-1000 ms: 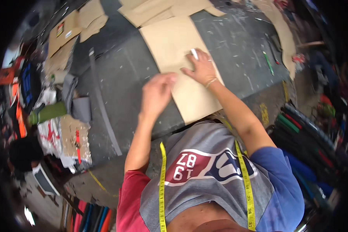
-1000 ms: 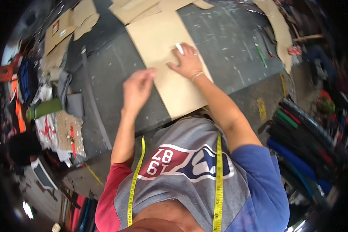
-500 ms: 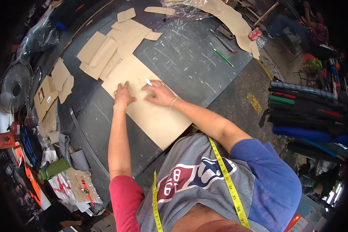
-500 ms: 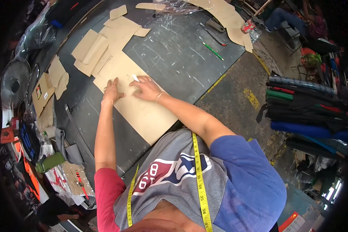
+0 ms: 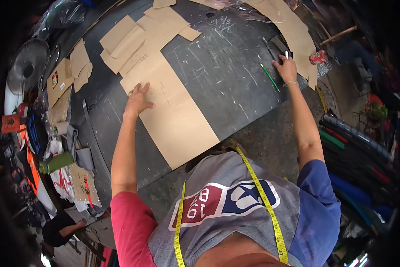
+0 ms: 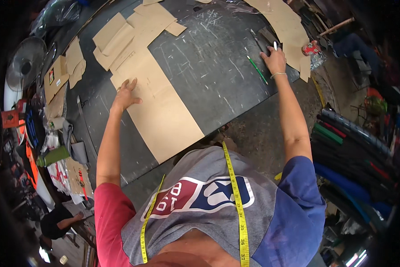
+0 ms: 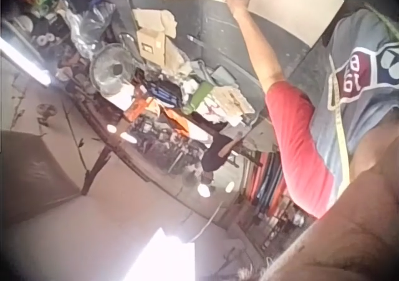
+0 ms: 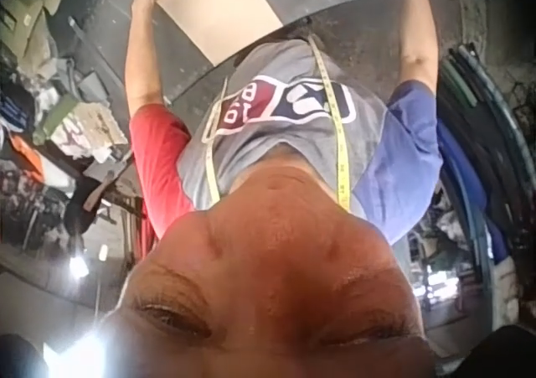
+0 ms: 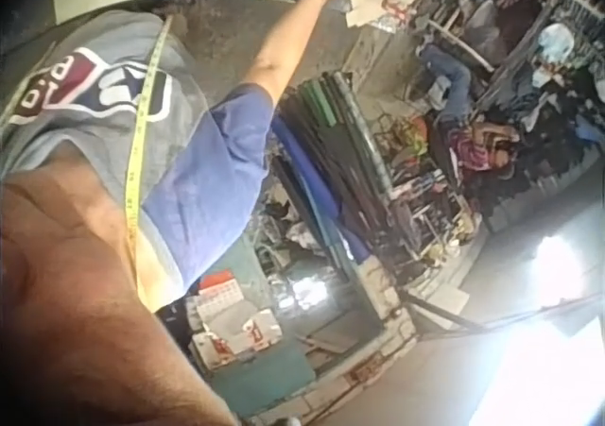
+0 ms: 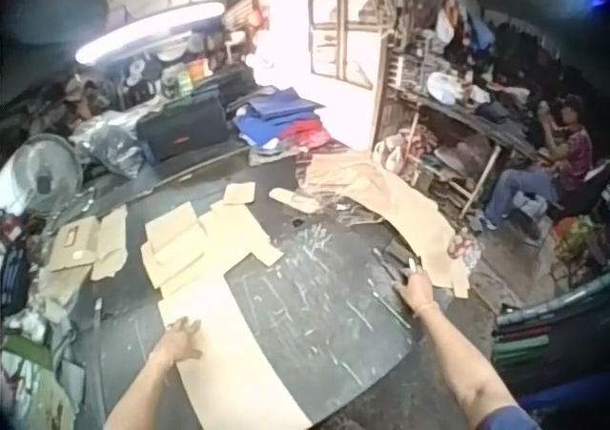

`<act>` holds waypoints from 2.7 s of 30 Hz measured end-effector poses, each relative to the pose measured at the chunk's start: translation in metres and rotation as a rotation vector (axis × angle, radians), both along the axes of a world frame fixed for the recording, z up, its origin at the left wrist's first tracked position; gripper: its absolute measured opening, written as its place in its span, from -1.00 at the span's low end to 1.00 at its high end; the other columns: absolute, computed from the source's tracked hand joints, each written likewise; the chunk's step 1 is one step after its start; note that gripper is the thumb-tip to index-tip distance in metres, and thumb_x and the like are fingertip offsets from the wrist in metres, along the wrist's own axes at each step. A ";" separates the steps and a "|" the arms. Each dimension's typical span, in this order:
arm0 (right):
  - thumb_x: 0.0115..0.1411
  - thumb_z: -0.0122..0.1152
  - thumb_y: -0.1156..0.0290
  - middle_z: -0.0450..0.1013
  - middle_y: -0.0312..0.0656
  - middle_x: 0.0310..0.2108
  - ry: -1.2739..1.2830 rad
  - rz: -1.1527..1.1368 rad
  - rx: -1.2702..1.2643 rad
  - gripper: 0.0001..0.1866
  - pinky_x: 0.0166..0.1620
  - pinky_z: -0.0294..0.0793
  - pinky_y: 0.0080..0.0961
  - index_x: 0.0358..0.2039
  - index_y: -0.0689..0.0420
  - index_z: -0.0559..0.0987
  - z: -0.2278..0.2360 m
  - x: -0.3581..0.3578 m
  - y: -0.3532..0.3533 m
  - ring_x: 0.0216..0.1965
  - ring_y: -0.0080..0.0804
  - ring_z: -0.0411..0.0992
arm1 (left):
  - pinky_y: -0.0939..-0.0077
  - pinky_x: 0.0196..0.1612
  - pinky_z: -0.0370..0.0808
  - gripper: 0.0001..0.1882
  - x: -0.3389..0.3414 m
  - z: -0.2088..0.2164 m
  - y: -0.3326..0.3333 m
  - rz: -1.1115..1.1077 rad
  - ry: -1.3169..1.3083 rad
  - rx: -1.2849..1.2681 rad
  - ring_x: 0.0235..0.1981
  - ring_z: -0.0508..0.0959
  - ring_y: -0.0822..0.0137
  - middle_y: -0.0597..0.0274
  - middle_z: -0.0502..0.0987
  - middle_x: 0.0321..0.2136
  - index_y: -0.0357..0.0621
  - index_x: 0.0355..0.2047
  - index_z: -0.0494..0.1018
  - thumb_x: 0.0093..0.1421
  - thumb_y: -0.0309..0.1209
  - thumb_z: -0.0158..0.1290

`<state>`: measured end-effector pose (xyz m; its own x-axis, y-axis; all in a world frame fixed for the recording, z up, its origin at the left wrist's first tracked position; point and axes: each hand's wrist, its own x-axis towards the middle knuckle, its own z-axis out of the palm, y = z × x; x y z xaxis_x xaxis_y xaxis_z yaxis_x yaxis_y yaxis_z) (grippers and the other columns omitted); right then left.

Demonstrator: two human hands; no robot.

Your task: The recorder traces paper templates onto a surface and uses a measuring tape to measure the dimensions of a bag.

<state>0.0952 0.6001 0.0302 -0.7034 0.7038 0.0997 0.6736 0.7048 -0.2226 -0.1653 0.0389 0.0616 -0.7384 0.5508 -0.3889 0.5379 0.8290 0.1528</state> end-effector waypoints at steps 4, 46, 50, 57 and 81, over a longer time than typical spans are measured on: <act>0.20 0.27 0.04 0.59 0.01 -0.30 0.189 0.078 -0.252 -0.46 -0.06 0.50 -0.28 0.00 0.25 0.59 0.001 0.001 0.015 -0.19 -0.13 0.57 | 0.07 0.35 0.28 0.16 -0.002 -0.002 0.014 -0.025 0.005 0.025 0.34 0.19 -0.28 -0.11 0.10 0.40 0.28 0.40 0.16 -0.25 -0.21 0.49; 0.22 0.29 0.23 0.42 -0.02 -0.30 0.247 0.485 -0.386 -0.60 -0.09 0.43 -0.26 0.00 0.17 0.58 0.028 -0.104 -0.431 -0.21 -0.10 0.39 | 0.32 -0.01 0.53 -0.59 -0.104 -0.017 -0.063 0.507 0.046 0.887 -0.11 0.65 0.16 -0.07 0.63 -0.14 -0.29 -0.06 0.51 0.16 -0.29 0.24; 0.24 0.27 0.27 0.39 -0.08 -0.37 0.192 0.463 -0.396 -0.65 -0.14 0.42 -0.28 -0.03 0.18 0.60 0.048 -0.071 -0.425 -0.28 -0.18 0.38 | 0.18 0.10 0.48 -0.38 -0.179 -0.042 -0.067 0.637 0.282 0.753 0.03 0.56 -0.08 -0.20 0.57 -0.04 -0.31 0.00 0.47 0.08 -0.09 0.29; 0.21 0.31 0.33 0.34 -0.15 -0.41 0.140 0.415 -0.484 -0.66 -0.27 0.46 -0.39 -0.04 0.18 0.60 0.040 -0.023 -0.416 -0.41 -0.34 0.39 | 0.48 -0.47 0.59 -0.39 -0.232 -0.055 -0.027 0.939 -0.284 0.754 -0.52 0.62 0.31 0.04 0.61 -0.34 -0.43 -0.10 0.46 -0.01 -0.23 0.43; 0.11 0.43 0.28 0.40 -0.18 -0.40 0.109 0.281 -0.668 -0.63 -0.26 0.50 -0.44 -0.11 0.17 0.61 0.048 -0.034 -0.419 -0.42 -0.39 0.42 | 0.61 -0.33 0.30 -0.66 -0.242 0.011 -0.079 0.800 0.075 1.517 -0.46 0.35 0.58 0.44 0.48 -0.52 -0.27 -0.41 0.60 0.31 -0.19 0.16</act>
<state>0.0613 0.1815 0.0778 -0.8769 0.4335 -0.2077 0.4367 0.5381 -0.7209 -0.4069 -0.0398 0.0726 -0.9830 -0.1213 0.1378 0.1361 0.0227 0.9904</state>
